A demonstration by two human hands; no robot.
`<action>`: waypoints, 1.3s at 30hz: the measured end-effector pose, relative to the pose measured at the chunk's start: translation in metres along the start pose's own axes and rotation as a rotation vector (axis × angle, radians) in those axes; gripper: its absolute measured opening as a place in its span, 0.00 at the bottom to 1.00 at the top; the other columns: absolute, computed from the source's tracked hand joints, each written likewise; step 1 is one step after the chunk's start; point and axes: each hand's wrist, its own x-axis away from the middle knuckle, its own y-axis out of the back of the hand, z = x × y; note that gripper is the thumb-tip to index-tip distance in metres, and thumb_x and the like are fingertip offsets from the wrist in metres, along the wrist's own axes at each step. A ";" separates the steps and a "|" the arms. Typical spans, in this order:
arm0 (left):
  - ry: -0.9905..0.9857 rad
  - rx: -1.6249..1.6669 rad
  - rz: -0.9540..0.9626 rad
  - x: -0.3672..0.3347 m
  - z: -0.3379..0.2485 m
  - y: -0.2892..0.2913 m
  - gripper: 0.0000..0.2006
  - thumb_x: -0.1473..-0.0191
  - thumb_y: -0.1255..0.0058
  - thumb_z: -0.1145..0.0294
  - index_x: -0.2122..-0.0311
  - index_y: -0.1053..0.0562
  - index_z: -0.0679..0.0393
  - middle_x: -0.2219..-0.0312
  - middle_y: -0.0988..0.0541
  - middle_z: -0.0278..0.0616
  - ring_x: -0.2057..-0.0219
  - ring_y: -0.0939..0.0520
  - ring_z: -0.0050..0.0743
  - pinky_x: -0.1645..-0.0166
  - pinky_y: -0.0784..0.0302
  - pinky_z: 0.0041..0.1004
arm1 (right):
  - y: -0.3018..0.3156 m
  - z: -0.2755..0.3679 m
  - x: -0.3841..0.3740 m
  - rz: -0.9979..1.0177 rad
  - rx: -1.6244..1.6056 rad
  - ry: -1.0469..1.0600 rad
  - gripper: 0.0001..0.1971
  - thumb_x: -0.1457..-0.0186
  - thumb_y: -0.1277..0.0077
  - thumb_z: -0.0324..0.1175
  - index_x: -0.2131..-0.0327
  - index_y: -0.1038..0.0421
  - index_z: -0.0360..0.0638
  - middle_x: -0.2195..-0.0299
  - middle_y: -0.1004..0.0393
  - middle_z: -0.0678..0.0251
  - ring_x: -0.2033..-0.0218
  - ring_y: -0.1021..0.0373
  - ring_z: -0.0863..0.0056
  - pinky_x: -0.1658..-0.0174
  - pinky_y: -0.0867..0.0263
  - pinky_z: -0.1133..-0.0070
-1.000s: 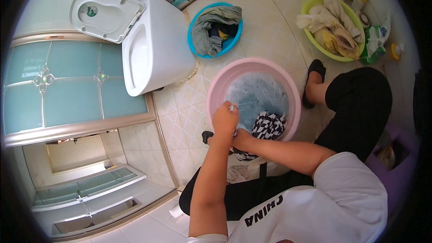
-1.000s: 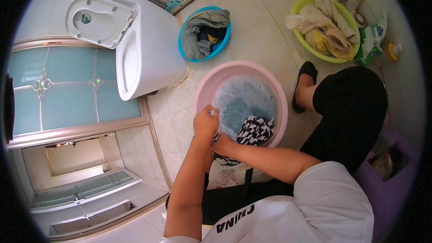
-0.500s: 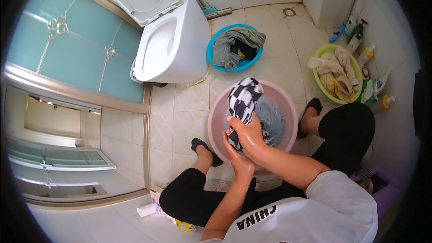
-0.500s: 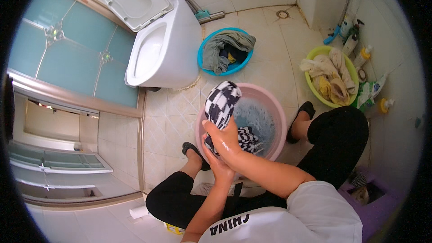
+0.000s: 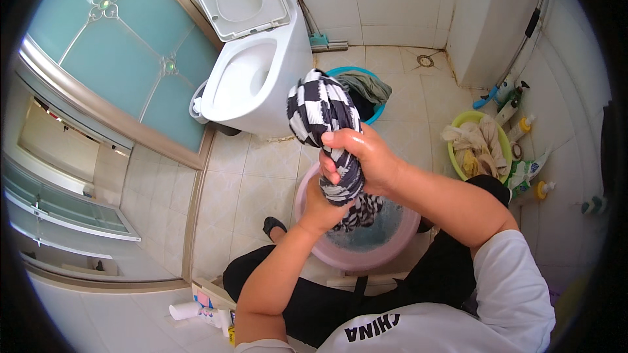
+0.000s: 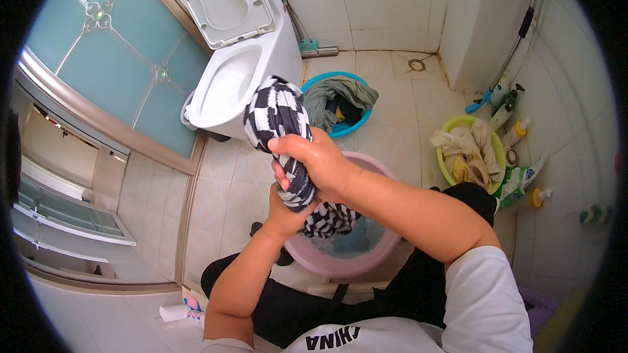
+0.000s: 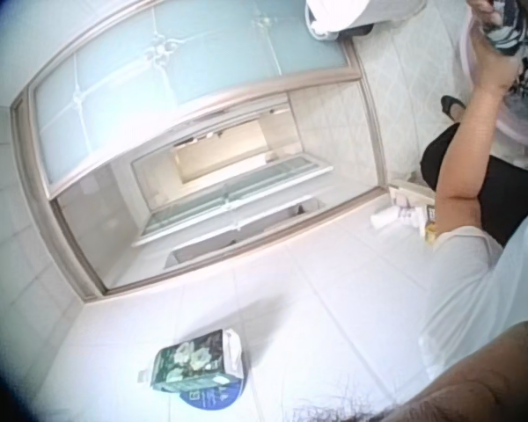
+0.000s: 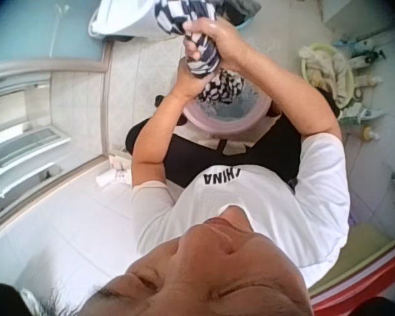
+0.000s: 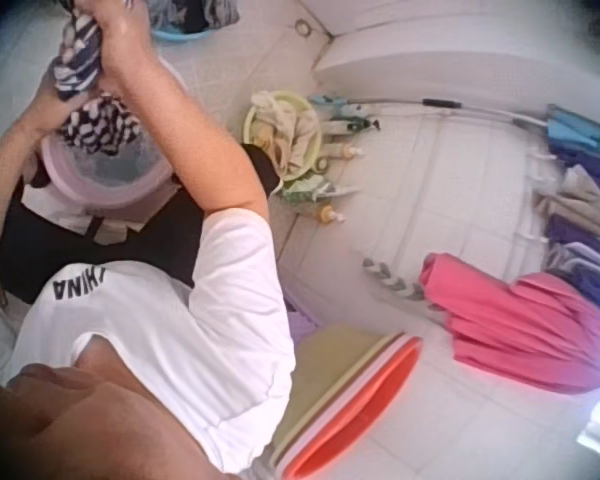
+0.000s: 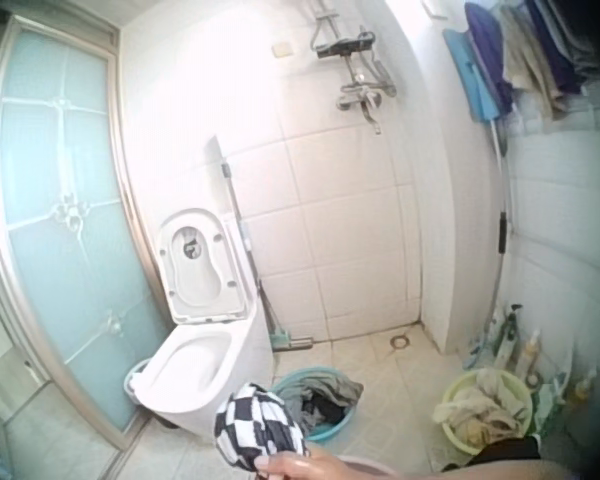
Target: The person washes two separate pieces of fabric by hand in a pink basin of soapy water, scrubbing, squeezing, and wringing each item before placing it into a nearby blue basket.
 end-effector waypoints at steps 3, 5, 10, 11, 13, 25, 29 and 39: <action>0.036 0.009 0.115 -0.007 -0.009 0.004 0.19 0.65 0.40 0.71 0.64 0.31 0.60 0.70 0.25 0.39 0.67 0.23 0.28 0.62 0.28 0.25 | 0.005 0.010 -0.011 0.114 -0.068 -0.136 0.09 0.53 0.54 0.35 0.76 0.38 0.40 0.85 0.36 0.65 0.86 0.40 0.76 0.77 0.41 0.79; 0.101 0.059 0.250 -0.010 -0.001 0.006 0.26 0.66 0.39 0.72 0.58 0.38 0.58 0.65 0.30 0.35 0.64 0.28 0.24 0.59 0.32 0.25 | 0.018 0.009 -0.018 0.266 -0.171 -0.243 0.10 0.51 0.57 0.36 0.79 0.39 0.41 0.87 0.38 0.66 0.86 0.41 0.76 0.75 0.40 0.80; 0.145 0.155 0.479 -0.012 0.007 0.005 0.18 0.63 0.39 0.71 0.64 0.33 0.58 0.69 0.29 0.34 0.65 0.28 0.23 0.59 0.31 0.24 | 0.042 0.006 -0.023 0.485 -0.229 -0.356 0.14 0.50 0.60 0.40 0.81 0.37 0.42 0.87 0.37 0.67 0.86 0.40 0.77 0.66 0.39 0.79; 0.159 0.160 0.482 -0.011 0.010 0.005 0.18 0.63 0.39 0.71 0.64 0.33 0.58 0.69 0.29 0.34 0.65 0.28 0.23 0.59 0.31 0.24 | 0.043 0.004 -0.024 0.477 -0.241 -0.362 0.14 0.50 0.60 0.40 0.81 0.37 0.42 0.87 0.37 0.67 0.86 0.40 0.77 0.66 0.39 0.79; 0.311 0.202 0.495 -0.013 0.017 0.005 0.15 0.62 0.40 0.71 0.67 0.32 0.58 0.72 0.28 0.34 0.67 0.27 0.23 0.62 0.31 0.23 | 0.041 0.006 -0.027 0.339 -0.222 -0.311 0.14 0.49 0.59 0.41 0.77 0.35 0.41 0.84 0.34 0.66 0.82 0.36 0.75 0.62 0.38 0.76; 0.231 1.076 0.345 -0.067 -0.031 0.010 0.11 0.63 0.50 0.69 0.71 0.34 0.60 0.77 0.30 0.41 0.73 0.29 0.28 0.65 0.33 0.25 | 0.105 -0.019 -0.027 0.518 0.298 -0.339 0.41 0.63 0.47 0.63 0.56 0.35 0.34 0.57 0.33 0.65 0.53 0.40 0.77 0.49 0.46 0.80; 0.248 1.038 0.293 -0.077 -0.026 0.009 0.11 0.60 0.51 0.68 0.70 0.37 0.56 0.79 0.35 0.39 0.74 0.32 0.28 0.60 0.34 0.30 | 0.095 -0.017 -0.025 0.550 0.152 -0.492 0.40 0.66 0.39 0.54 0.54 0.38 0.34 0.58 0.32 0.62 0.53 0.38 0.74 0.49 0.43 0.80; 0.410 0.750 0.225 -0.064 -0.011 0.015 0.10 0.59 0.47 0.76 0.68 0.33 0.60 0.77 0.28 0.37 0.77 0.27 0.23 0.72 0.29 0.24 | 0.054 -0.024 -0.006 0.334 0.743 -0.656 0.29 0.66 0.37 0.42 0.61 0.34 0.36 0.64 0.30 0.64 0.63 0.34 0.75 0.57 0.39 0.79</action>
